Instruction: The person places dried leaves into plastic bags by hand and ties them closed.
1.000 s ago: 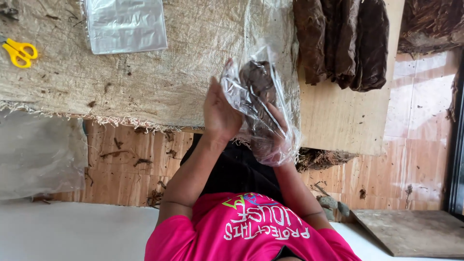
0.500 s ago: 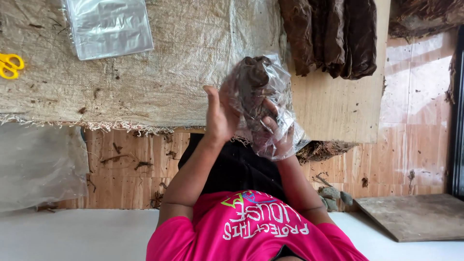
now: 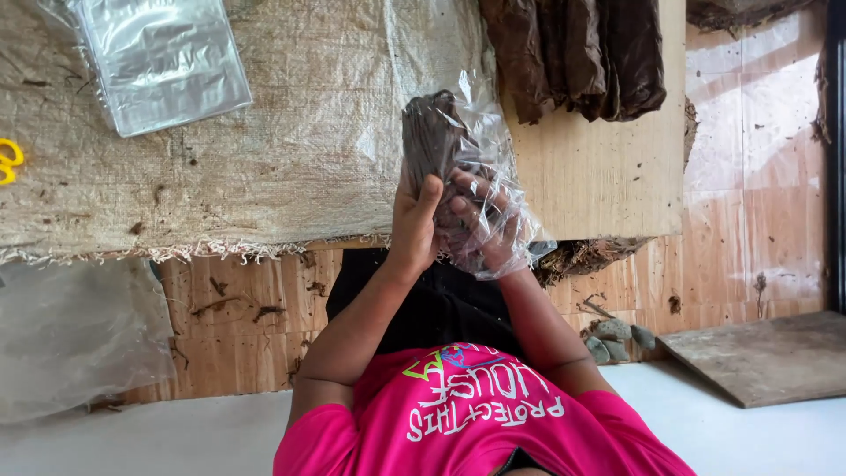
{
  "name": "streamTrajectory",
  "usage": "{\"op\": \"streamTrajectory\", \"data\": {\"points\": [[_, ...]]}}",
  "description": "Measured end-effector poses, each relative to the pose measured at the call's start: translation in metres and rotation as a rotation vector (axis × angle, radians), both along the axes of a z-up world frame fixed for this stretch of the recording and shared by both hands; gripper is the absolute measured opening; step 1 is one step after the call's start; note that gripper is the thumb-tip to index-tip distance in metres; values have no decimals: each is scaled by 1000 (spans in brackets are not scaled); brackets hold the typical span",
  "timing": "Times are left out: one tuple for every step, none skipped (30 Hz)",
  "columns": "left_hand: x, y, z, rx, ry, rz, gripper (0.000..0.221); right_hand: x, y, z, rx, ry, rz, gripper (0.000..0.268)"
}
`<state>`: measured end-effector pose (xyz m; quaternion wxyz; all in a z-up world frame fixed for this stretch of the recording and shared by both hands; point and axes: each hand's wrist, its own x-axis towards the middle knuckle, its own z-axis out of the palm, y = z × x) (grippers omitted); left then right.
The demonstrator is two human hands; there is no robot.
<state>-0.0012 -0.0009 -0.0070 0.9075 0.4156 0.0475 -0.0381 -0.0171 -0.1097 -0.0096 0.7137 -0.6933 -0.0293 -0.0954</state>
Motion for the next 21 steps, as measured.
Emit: {"op": "streamTrajectory", "data": {"points": [[1,-2,-9,-4,30,-28,38,3,-1,7,-53,27,27,34],[1,-3,-18,-7,65,-57,31,4,-2,14,-103,58,54,34],[7,-4,-15,-4,68,-65,31,8,-1,15,-101,62,45,34],[12,-5,-12,-5,182,-96,34,9,-1,16,-87,58,57,32],[17,-7,-10,-4,295,-126,38,11,-1,17,-73,53,68,30],[17,-7,-5,-4,300,-137,38,12,-5,19,-74,59,57,30],[17,-6,-1,-49,292,-60,31,12,-8,22,-73,28,68,39],[18,-6,4,-94,283,18,25,13,-12,24,-72,-4,79,48],[20,-9,12,-93,288,8,25,16,-10,31,-73,1,68,48],[22,-11,19,-140,291,51,29,18,-8,38,-81,-23,105,56],[24,-14,27,-186,294,95,32,21,-6,44,-89,-48,142,64],[29,-12,29,-186,298,87,32,23,-9,43,-90,-44,133,64],[34,-11,31,-213,257,145,40,25,-12,42,24,-94,161,70],[41,-10,34,-241,214,205,48,28,-14,41,138,-147,190,76],[43,-2,35,-241,216,199,48,25,-25,38,136,-146,184,76],[47,6,36,-349,62,131,47,24,-36,35,213,-124,243,80],[51,13,37,-456,-94,66,47,23,-46,32,291,-102,301,86],[53,15,37,-456,-93,64,47,20,-51,33,291,-102,299,86],[55,17,36,-443,-36,108,42,17,-55,34,261,-90,308,88],[58,19,36,-430,19,153,38,15,-60,35,232,-79,318,90],[61,19,37,-428,19,152,38,14,-62,34,234,-80,316,90]]}}
